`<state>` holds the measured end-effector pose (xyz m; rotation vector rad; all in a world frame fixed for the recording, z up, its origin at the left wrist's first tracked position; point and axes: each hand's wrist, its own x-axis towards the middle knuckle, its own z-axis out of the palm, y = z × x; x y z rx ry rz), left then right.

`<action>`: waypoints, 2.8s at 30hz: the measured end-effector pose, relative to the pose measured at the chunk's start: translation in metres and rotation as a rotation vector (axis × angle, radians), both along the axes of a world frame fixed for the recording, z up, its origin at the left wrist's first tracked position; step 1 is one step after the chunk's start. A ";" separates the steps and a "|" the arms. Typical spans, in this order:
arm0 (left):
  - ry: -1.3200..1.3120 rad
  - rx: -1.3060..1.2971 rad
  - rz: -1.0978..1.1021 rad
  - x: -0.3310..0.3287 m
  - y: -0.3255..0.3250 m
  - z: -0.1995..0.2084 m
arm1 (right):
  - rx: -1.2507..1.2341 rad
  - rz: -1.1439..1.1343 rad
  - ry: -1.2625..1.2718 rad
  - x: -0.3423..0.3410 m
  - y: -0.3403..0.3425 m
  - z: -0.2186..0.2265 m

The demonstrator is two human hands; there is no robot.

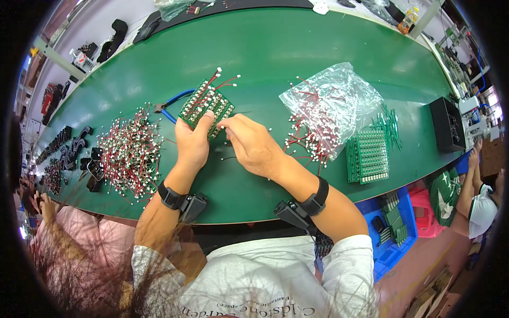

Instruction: Assembling electronic components onto a printed circuit board at a manufacturing workstation.

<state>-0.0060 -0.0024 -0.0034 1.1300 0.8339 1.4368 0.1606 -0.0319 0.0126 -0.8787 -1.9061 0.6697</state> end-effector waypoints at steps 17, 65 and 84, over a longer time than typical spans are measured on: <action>0.160 0.245 -0.099 0.009 -0.009 0.006 | -0.202 -0.132 0.189 -0.002 -0.003 0.003; 0.551 0.447 -0.146 0.010 -0.015 0.009 | 0.088 -0.313 0.170 -0.001 -0.003 -0.001; 0.539 0.462 -0.129 0.011 -0.016 0.008 | 0.137 -0.321 0.126 0.002 -0.003 0.004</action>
